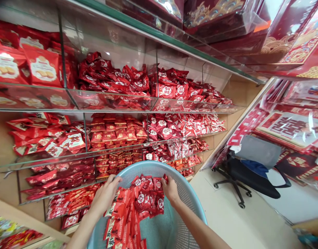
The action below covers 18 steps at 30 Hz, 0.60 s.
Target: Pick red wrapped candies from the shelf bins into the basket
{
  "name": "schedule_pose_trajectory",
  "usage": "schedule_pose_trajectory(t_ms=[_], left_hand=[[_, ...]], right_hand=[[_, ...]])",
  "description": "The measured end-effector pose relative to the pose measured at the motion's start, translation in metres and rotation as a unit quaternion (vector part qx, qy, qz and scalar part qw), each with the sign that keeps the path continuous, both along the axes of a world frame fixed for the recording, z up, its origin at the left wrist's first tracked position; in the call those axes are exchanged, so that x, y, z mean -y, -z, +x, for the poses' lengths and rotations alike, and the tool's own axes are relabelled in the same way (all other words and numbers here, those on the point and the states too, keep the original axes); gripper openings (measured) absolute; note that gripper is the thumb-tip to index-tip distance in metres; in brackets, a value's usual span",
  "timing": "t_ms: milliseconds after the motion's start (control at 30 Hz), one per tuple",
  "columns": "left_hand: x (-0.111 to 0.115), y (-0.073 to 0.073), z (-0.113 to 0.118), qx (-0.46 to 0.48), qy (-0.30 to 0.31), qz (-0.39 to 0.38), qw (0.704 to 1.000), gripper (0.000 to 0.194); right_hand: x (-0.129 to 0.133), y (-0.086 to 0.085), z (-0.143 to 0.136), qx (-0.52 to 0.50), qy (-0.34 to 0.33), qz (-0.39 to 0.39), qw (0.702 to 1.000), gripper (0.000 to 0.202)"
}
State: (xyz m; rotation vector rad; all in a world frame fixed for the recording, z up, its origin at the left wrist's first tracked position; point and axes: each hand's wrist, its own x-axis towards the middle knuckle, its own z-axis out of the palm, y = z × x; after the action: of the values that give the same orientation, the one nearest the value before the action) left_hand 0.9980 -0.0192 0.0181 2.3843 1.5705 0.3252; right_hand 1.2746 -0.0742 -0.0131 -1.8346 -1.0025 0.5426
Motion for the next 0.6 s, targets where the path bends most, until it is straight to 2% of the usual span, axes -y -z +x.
schedule_pose_trajectory(t_ms=[133, 233, 367, 433, 500, 600], left_hand=[[0.000, -0.001, 0.000, 0.002, 0.000, -0.003, 1.000, 0.033], [0.000, 0.000, 0.000, 0.004, 0.003, 0.000, 1.000, 0.033], [0.001, 0.000, 0.000, 0.004, 0.000, 0.004, 1.000, 0.033], [0.000, 0.001, 0.000, 0.004, -0.001, 0.003, 1.000, 0.034], [0.000, 0.002, 0.000, 0.005, -0.001, 0.002, 1.000, 0.035], [0.000, 0.004, 0.000, 0.005, 0.003, 0.004, 1.000, 0.034]], right_hand=[[0.006, -0.009, -0.003, -0.048, 0.027, 0.049, 0.997, 0.013], [0.011, -0.019, -0.011, -0.184, 0.026, 0.069, 0.980, 0.018], [0.018, -0.033, -0.024, -0.435, -0.021, -0.002, 0.900, 0.023], [0.022, -0.036, -0.029, -0.474, -0.035, -0.032, 0.879, 0.021], [0.025, -0.034, -0.032, -0.449, -0.038, -0.042, 0.892, 0.020], [0.025, -0.024, -0.034, -0.358, -0.038, -0.043, 0.932, 0.023]])
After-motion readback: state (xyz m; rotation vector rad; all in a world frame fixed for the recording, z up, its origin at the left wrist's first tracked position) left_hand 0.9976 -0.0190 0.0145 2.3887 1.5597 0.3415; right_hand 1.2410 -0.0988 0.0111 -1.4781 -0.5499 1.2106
